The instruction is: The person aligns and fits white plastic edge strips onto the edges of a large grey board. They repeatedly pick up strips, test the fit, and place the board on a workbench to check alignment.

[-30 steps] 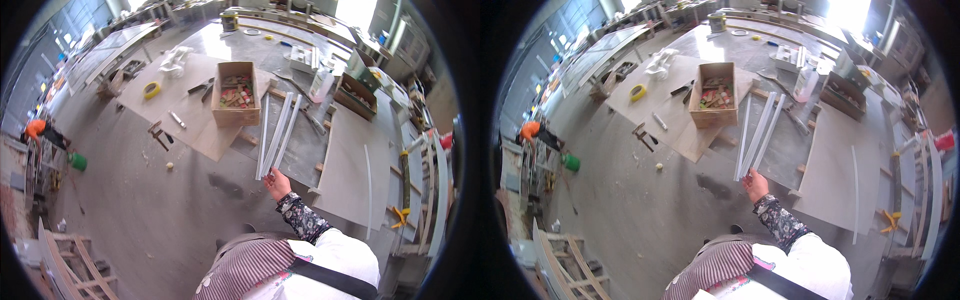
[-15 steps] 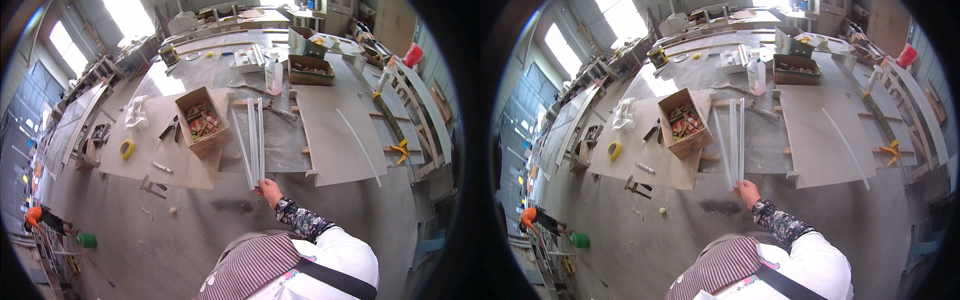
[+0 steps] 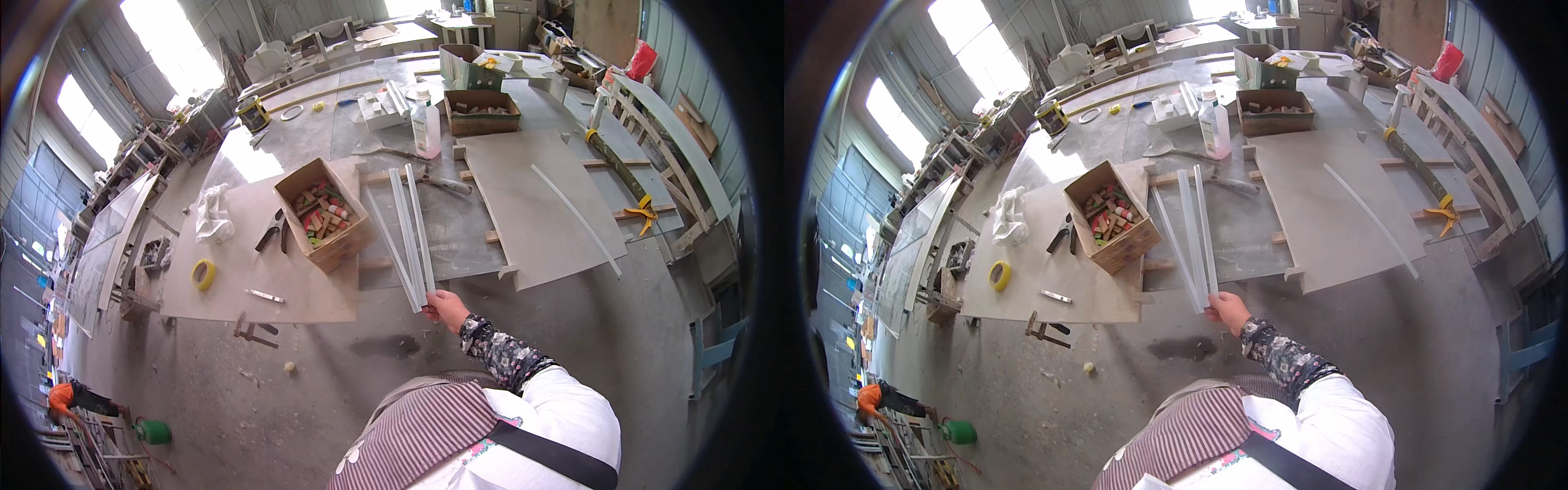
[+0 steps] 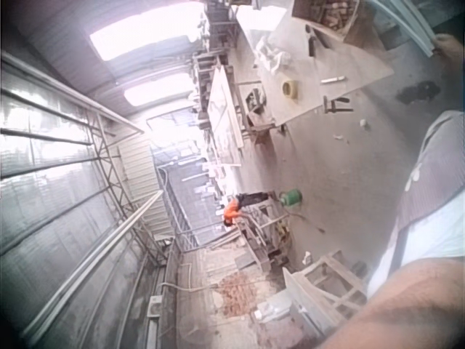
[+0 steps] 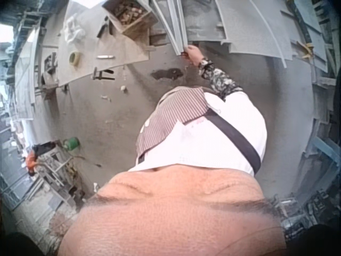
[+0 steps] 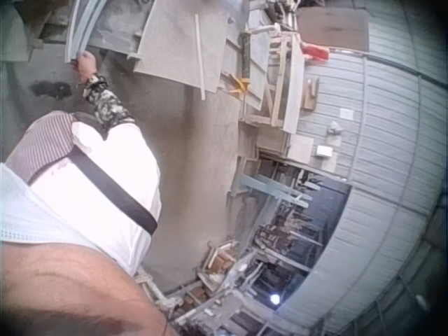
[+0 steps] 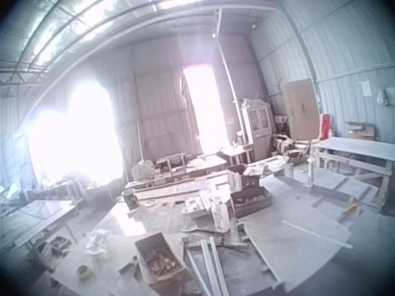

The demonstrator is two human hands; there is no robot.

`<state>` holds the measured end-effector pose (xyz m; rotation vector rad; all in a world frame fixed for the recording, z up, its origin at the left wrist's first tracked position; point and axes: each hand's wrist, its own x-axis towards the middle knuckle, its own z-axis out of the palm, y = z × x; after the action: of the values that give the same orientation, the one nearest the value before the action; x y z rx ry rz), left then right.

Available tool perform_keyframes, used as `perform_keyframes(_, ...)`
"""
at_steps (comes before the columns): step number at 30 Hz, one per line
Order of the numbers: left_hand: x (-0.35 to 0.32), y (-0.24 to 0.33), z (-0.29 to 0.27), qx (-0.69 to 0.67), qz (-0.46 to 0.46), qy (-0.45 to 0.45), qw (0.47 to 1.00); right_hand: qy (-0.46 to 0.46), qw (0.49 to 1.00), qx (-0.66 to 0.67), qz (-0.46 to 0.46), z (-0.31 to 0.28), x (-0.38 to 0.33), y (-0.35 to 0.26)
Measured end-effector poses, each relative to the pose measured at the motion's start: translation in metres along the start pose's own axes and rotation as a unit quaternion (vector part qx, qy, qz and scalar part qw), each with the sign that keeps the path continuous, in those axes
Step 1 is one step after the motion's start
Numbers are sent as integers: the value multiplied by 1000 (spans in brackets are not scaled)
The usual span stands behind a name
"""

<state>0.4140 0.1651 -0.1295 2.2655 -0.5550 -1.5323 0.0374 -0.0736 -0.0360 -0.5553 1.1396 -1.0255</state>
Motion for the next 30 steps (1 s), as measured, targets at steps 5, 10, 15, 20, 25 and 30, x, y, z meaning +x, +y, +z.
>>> perform_keyframes(5,2,1,-4,0,-1,1,1000,17,999,27,2,3,-10,-6)
perform_keyframes(10,1,2,-8,-2,-1,5,1000,53,997,26,-58,5,-17,-12)
perform_keyframes(15,0,-2,-13,-3,-3,12,1000,41,994,71,-74,-3,-31,-10)
perform_keyframes(20,-5,-14,-21,-11,-5,26,1000,13,995,44,-83,-4,-60,-16)
perform_keyframes(25,-39,-2,-44,-65,45,70,994,-100,991,-6,-93,5,-99,-26)
perform_keyframes(30,-85,124,-27,-232,277,-16,932,-283,958,-5,-49,18,-117,-28)
